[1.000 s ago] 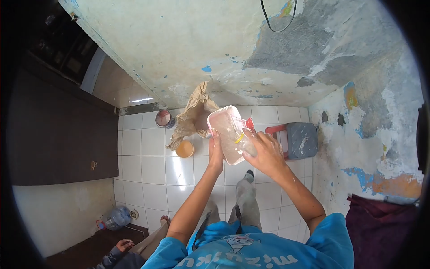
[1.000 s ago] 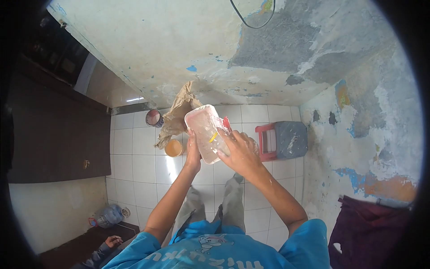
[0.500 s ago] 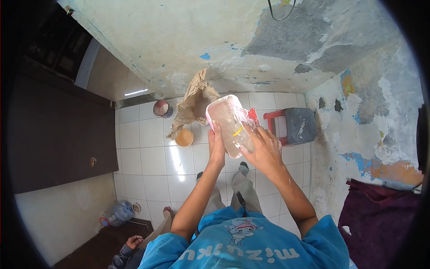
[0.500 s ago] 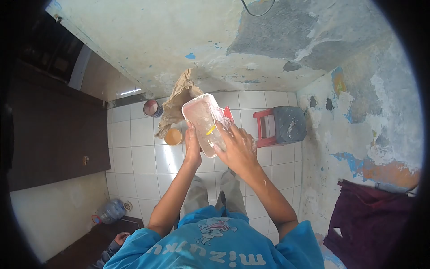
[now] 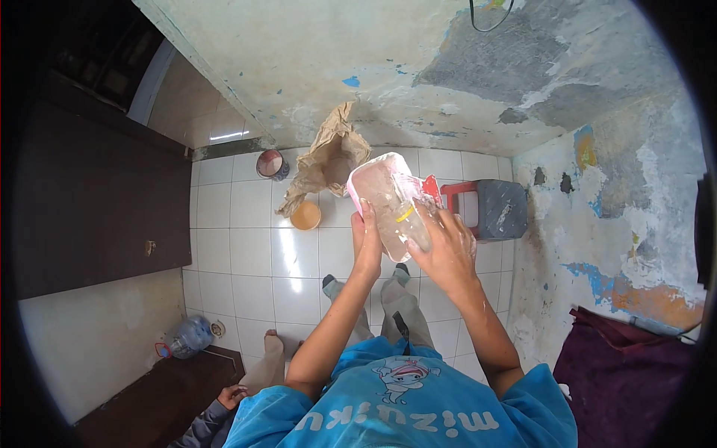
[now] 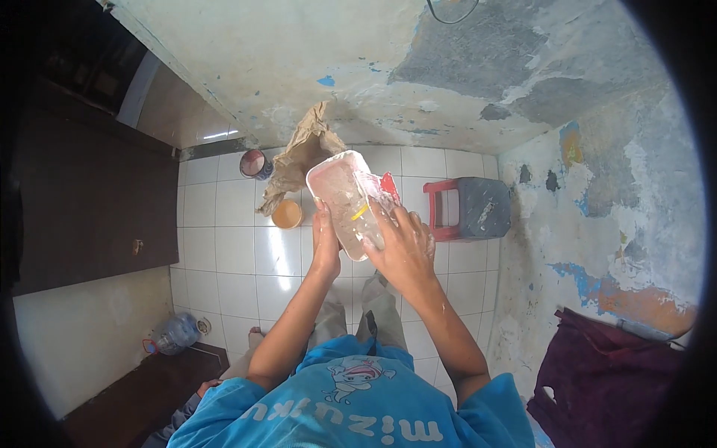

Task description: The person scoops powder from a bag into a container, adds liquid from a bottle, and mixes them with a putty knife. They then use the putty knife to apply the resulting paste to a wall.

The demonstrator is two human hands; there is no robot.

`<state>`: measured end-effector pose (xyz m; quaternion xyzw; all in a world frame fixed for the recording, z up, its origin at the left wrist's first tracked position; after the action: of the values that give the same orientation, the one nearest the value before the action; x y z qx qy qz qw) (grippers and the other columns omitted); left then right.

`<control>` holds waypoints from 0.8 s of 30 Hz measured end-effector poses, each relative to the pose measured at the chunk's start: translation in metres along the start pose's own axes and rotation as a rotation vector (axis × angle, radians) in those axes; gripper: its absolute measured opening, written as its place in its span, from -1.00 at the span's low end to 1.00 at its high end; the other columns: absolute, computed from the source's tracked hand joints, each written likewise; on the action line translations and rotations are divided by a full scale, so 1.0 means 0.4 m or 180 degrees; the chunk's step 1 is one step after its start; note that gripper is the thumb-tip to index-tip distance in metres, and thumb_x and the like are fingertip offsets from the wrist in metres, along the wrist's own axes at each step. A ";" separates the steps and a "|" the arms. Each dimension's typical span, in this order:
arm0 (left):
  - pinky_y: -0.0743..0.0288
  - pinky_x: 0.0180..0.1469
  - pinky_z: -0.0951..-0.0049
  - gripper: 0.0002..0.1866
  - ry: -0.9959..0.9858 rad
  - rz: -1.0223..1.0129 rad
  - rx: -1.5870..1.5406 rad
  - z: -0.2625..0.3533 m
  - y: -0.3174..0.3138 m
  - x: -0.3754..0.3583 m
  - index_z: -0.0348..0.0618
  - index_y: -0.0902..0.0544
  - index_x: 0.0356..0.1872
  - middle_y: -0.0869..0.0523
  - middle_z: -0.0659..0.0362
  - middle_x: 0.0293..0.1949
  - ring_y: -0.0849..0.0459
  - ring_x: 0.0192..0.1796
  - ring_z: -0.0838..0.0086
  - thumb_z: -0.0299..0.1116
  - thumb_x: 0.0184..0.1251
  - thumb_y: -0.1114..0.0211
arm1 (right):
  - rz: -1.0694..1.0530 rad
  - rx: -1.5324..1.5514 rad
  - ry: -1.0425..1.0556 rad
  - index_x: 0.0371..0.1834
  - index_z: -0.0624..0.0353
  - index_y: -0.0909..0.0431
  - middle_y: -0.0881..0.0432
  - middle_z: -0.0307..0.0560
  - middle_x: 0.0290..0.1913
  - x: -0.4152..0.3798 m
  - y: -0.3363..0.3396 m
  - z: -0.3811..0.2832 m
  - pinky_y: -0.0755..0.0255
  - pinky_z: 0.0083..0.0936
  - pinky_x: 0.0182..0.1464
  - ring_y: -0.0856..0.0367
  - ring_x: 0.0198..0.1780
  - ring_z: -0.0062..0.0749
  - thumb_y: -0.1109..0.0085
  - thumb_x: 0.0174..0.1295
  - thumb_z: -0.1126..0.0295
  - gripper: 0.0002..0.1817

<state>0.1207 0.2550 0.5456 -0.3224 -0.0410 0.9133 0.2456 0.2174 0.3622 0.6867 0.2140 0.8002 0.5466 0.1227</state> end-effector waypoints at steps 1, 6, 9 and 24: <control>-0.55 0.23 0.23 0.00 0.0002 0.0008 0.0001 0.002 0.001 -0.005 -0.20 -0.12 0.54 -0.38 -0.01 0.40 -0.47 0.39 0.26 0.52 0.47 0.15 | -0.0005 0.0005 0.0003 0.42 0.04 -0.52 -0.57 0.00 0.00 -0.003 -0.001 -0.002 -0.54 -0.08 0.03 -0.61 0.00 -0.04 -0.46 0.09 0.17 -0.25; -0.52 0.24 0.21 0.00 0.0038 -0.0008 -0.0018 0.002 -0.003 -0.010 -0.18 -0.08 0.56 -0.37 -0.01 0.41 -0.48 0.37 0.26 0.53 0.47 0.15 | 0.0019 -0.0058 -0.0002 0.41 0.05 -0.53 -0.56 0.00 0.01 -0.004 0.000 -0.002 -0.55 -0.09 0.02 -0.61 -0.01 -0.06 -0.47 0.08 0.18 -0.26; -0.42 0.29 0.35 -0.14 -0.0114 0.0221 -0.0231 0.016 -0.012 -0.024 -0.35 -0.34 0.22 -0.54 -0.01 0.10 -0.54 0.17 0.37 0.44 0.53 0.08 | 0.0022 -0.0092 -0.0026 0.41 0.05 -0.53 -0.56 0.01 0.01 -0.007 0.005 -0.004 -0.55 -0.09 0.03 -0.61 -0.01 -0.06 -0.47 0.07 0.18 -0.25; -0.37 0.36 0.31 -0.17 -0.0164 0.0003 -0.0335 0.014 -0.042 -0.047 -0.33 -0.31 0.27 -0.51 -0.04 0.19 -0.51 0.25 0.34 0.40 0.56 0.09 | 0.0031 -0.0149 -0.0170 0.39 0.01 -0.55 -0.58 0.00 0.06 -0.033 0.022 0.013 -0.52 -0.11 0.07 -0.60 0.02 -0.05 -0.46 0.08 0.16 -0.27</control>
<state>0.1370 0.2612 0.5644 -0.3113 -0.0952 0.9180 0.2267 0.2329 0.3629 0.6923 0.2295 0.7826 0.5598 0.1464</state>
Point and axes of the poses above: each hand's wrist, its own x-axis towards the middle knuckle, its own y-axis out of the back of the hand, z = x × y, the point moved 6 cm from there along x, towards the middle knuckle
